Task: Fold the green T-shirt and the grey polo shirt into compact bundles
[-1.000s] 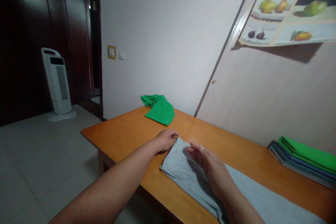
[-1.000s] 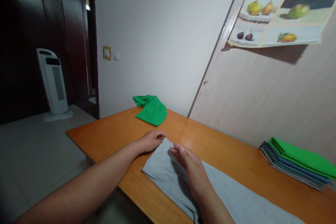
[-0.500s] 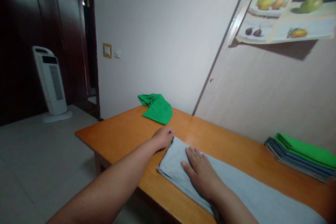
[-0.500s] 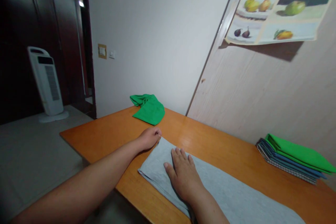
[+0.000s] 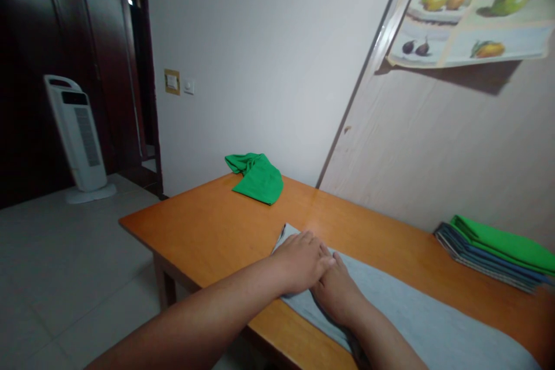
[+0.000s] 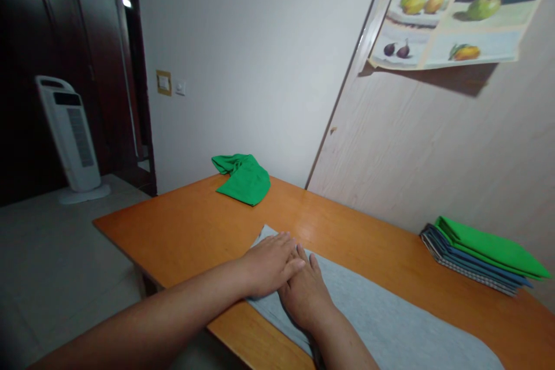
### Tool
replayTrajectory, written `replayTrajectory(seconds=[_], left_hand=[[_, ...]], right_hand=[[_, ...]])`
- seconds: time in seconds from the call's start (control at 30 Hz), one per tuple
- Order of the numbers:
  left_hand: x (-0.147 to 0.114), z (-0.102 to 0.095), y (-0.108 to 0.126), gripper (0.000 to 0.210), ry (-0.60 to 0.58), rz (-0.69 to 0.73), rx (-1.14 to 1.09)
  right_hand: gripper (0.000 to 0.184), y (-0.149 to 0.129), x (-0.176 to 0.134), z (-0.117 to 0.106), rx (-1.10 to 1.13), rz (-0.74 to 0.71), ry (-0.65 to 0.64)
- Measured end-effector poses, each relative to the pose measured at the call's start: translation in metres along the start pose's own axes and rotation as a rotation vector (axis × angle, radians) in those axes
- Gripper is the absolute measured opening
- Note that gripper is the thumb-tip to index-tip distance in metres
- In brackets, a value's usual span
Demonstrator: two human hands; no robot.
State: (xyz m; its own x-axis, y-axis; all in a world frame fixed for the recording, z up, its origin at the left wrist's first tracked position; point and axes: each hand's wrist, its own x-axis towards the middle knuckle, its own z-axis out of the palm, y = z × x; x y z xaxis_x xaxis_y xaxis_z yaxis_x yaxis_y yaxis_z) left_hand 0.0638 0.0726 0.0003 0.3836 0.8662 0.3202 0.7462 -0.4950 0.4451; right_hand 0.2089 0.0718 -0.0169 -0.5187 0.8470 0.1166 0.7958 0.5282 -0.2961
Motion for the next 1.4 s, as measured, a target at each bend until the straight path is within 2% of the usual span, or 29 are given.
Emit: replayTrajectory(seconds=[0.13,0.27,0.47,0.57,0.77,0.93,1.13,1.4], left_hand=[[-0.008,0.005,-0.015,0.076,-0.025,-0.112,0.001],[-0.010,0.004,-0.020,0.085,-0.069,-0.143,0.041],[-0.011,0.002,-0.018,0.088,-0.104,-0.146,0.128],[-0.012,0.000,-0.018,0.090,-0.133,-0.138,0.171],[-0.013,-0.003,-0.018,0.092,-0.164,-0.130,0.224],[-0.012,-0.004,-0.019,0.090,-0.195,-0.138,0.257],[-0.011,-0.002,-0.022,0.089,-0.194,-0.158,0.311],[-0.010,-0.003,-0.021,0.084,-0.206,-0.182,0.386]], right_hand=[[0.065,-0.003,0.000,-0.004,0.002,0.062,-0.076],[0.068,-0.007,0.001,-0.007,0.005,0.086,-0.098],[0.068,0.003,0.001,-0.006,0.080,0.044,-0.114],[0.066,0.016,-0.004,-0.013,0.133,0.037,-0.085],[0.076,0.049,-0.033,-0.038,0.006,0.210,0.062],[0.085,0.069,-0.063,-0.033,-0.147,0.355,0.004],[0.080,0.065,-0.073,-0.026,-0.183,0.390,-0.051],[0.079,0.056,-0.071,-0.029,-0.191,0.389,-0.019]])
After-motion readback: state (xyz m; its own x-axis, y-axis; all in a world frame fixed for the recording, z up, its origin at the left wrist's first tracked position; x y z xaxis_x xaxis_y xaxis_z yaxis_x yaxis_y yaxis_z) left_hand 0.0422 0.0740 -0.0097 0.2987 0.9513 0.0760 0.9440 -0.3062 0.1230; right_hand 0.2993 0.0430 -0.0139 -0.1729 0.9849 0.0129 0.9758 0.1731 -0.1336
